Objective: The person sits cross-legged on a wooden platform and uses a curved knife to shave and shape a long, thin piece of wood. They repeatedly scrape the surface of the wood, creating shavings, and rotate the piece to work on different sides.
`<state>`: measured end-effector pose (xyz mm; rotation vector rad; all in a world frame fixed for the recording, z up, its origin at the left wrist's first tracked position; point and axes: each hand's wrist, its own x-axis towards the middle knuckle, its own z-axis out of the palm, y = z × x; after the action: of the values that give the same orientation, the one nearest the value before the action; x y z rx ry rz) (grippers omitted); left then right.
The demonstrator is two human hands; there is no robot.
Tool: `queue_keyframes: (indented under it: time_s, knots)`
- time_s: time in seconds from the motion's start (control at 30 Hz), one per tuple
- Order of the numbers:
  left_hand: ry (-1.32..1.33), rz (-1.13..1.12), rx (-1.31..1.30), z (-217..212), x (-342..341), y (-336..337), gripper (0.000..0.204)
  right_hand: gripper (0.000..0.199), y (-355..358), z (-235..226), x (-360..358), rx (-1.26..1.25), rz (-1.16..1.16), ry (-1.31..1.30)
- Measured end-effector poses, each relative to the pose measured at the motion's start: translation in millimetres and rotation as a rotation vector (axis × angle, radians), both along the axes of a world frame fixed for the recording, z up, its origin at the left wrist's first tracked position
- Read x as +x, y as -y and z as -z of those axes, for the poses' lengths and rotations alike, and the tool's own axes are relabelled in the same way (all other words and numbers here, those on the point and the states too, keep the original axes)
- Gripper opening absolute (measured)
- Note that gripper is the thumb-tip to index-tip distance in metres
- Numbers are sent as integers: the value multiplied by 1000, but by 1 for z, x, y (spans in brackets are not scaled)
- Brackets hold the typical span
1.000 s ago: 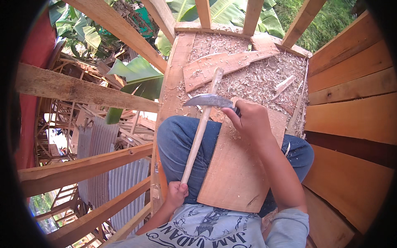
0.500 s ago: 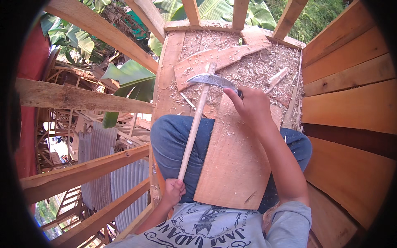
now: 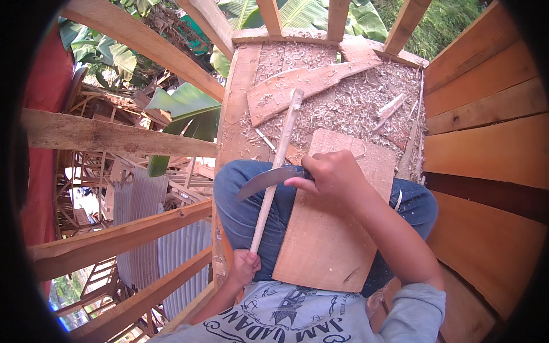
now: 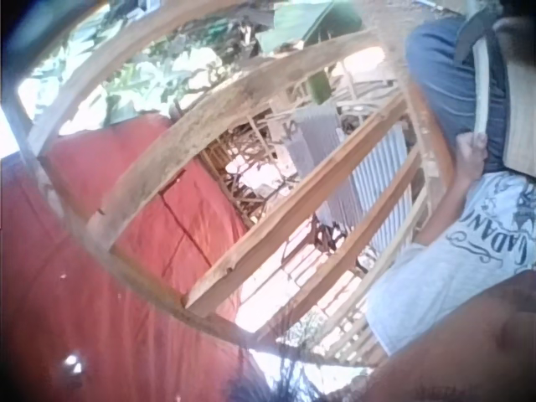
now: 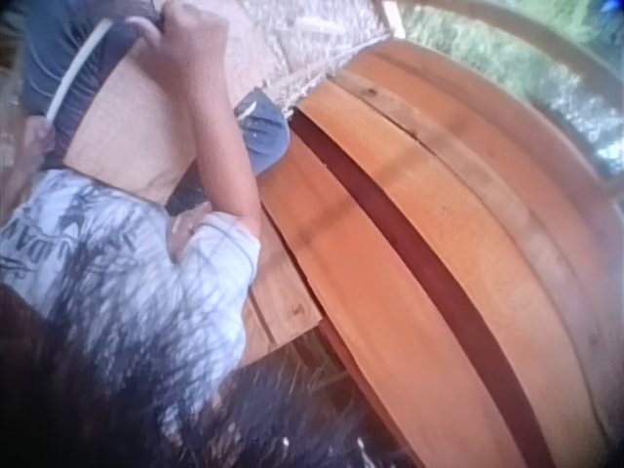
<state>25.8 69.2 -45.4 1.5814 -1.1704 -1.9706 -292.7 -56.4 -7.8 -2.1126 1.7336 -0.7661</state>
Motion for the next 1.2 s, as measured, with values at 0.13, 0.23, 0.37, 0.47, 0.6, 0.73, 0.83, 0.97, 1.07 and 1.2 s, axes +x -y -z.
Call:
queue_keyframes:
  time_s: [0.13, 0.23, 0.37, 0.47, 0.6, 0.73, 0.83, 0.97, 1.07, 1.2]
  knots:
    - [36, 20, 29, -12, -5, 8, 60, 54, 23, -5, -23, 194, 390, 226]
    - [12, 19, -68, 3, 1, -1, 60, 55, -5, -6, 4, -41, -119, -33]
    - [-55, -33, 54, -3, -4, 2, 58, 54, 30, -11, -39, 205, 402, 27]
    - [-26, -24, 37, 7, 8, -4, 58, 55, 8, -8, -14, 56, 132, -6]
    - [24, -5, 12, -1, -1, 1, 58, 54, 22, -11, -30, 174, 213, 64]
    - [-8, -32, 3, -1, -3, 0, 59, 54, 16, -9, -18, 117, 206, 56]
    - [0, -21, -25, 3, 1, -2, 59, 54, 6, -7, -10, 89, 51, 29]
    - [-48, -29, 77, -9, -8, 8, 59, 51, 31, -6, -40, 151, 310, 80]
    - [-1, -4, -22, 11, 10, -6, 54, 49, 8, -11, -10, -109, -175, -216]
    - [-50, -40, 17, 3, 1, -1, 54, 46, 37, -4, -45, 170, 327, 50]
